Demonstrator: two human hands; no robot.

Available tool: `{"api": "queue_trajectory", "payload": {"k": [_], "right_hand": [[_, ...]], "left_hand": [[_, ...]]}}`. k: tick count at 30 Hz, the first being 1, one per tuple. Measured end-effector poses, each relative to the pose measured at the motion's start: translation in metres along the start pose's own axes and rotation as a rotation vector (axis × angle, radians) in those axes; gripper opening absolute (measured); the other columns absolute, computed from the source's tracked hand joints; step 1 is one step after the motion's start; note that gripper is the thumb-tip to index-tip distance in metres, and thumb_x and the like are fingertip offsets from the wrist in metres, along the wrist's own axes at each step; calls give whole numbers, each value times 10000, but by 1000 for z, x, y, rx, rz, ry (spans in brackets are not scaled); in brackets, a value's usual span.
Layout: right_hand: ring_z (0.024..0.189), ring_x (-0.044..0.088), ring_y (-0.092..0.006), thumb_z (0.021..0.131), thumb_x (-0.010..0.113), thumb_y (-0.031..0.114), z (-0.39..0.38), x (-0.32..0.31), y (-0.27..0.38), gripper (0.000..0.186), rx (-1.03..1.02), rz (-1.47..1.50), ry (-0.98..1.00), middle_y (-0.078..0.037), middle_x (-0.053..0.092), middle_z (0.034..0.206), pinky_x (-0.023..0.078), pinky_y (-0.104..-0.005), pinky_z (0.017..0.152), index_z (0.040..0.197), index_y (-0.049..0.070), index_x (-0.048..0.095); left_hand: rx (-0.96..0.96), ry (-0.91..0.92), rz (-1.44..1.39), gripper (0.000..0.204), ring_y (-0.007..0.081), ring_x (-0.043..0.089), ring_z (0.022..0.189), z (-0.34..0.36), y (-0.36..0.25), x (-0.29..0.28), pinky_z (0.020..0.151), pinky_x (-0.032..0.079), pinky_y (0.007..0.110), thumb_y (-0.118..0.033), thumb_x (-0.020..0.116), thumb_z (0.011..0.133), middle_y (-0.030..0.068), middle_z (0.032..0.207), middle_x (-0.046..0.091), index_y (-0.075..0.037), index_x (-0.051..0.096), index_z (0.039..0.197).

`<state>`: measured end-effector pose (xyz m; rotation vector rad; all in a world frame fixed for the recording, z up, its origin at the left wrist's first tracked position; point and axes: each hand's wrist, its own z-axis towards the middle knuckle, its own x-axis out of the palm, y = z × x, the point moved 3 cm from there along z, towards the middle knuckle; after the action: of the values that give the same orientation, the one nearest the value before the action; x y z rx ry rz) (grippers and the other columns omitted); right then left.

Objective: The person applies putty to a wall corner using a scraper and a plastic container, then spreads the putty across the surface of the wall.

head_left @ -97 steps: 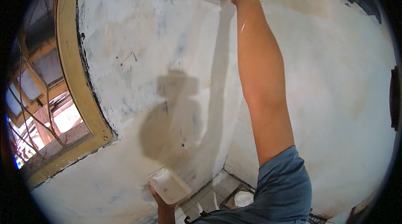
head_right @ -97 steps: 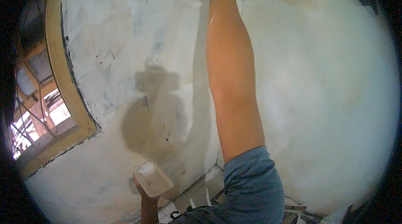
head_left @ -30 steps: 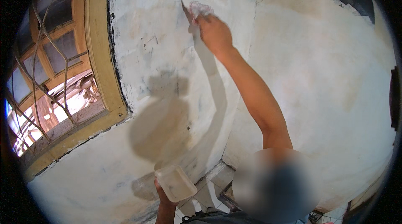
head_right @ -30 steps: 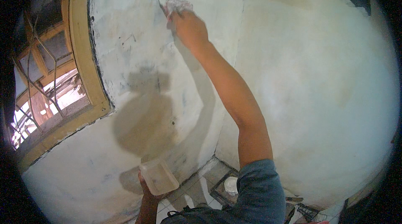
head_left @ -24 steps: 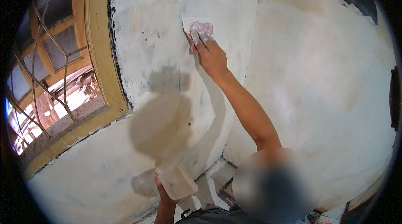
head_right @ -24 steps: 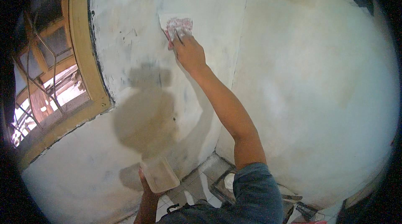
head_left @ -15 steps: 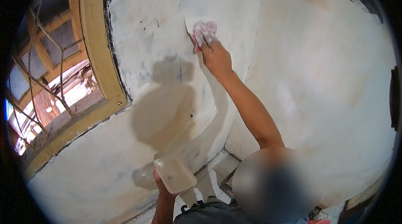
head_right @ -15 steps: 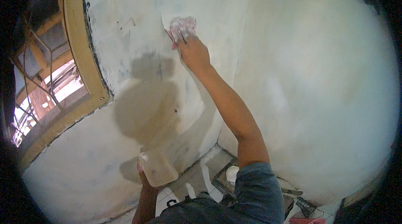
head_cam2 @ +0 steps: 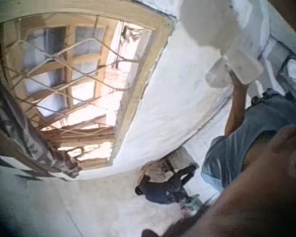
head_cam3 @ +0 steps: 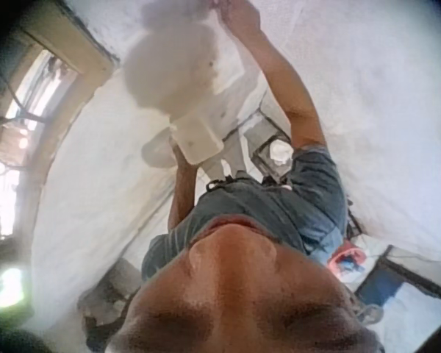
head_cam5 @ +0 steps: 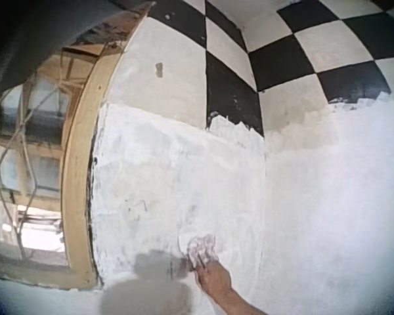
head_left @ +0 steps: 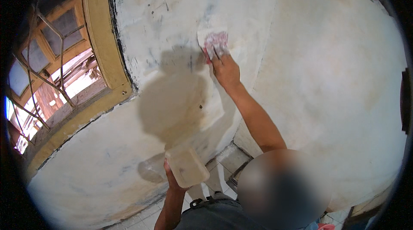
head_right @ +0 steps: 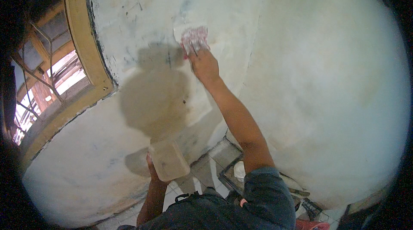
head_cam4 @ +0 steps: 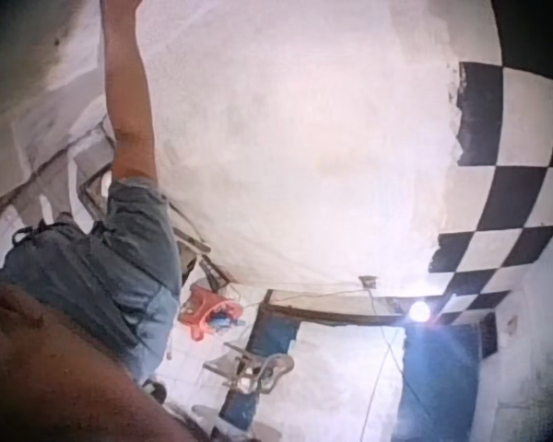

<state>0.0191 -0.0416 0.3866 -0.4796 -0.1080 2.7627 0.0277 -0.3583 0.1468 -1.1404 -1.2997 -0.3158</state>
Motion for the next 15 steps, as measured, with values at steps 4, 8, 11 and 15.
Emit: {"api": "queue_trajectory", "payload": {"k": [4,8,11,15], "right_hand": [[669,581,-303,698,672,43,-51,-8,11,157,-65,74,-145,-130,571,764,499,-409,559,852,64,645],[647,575,-328,721,675,58,-2,-42,11,69,149,27,-258,-146,566,709,474,-436,541,739,55,608],[670,582,-346,760,663,86,69,-64,-4,97,145,-90,-389,-157,571,717,458,-461,546,723,54,579],[710,592,-346,784,652,135,178,-101,-14,116,54,-90,-460,-156,590,769,476,-451,607,843,58,589]], "left_hand": [[13,29,-24,794,332,552,1129,1,2,-3,928,476,546,-739,325,861,111,1280,541,-137,446,1364],[59,-18,-30,783,329,548,1137,10,0,-16,926,479,539,-729,317,870,112,1284,540,-142,439,1373],[60,-33,-3,760,328,560,1118,11,-2,-13,918,486,530,-716,313,879,113,1275,547,-153,442,1374],[53,-44,-7,741,321,570,1101,4,-9,-13,899,498,524,-706,322,884,113,1264,554,-161,451,1368]]}}
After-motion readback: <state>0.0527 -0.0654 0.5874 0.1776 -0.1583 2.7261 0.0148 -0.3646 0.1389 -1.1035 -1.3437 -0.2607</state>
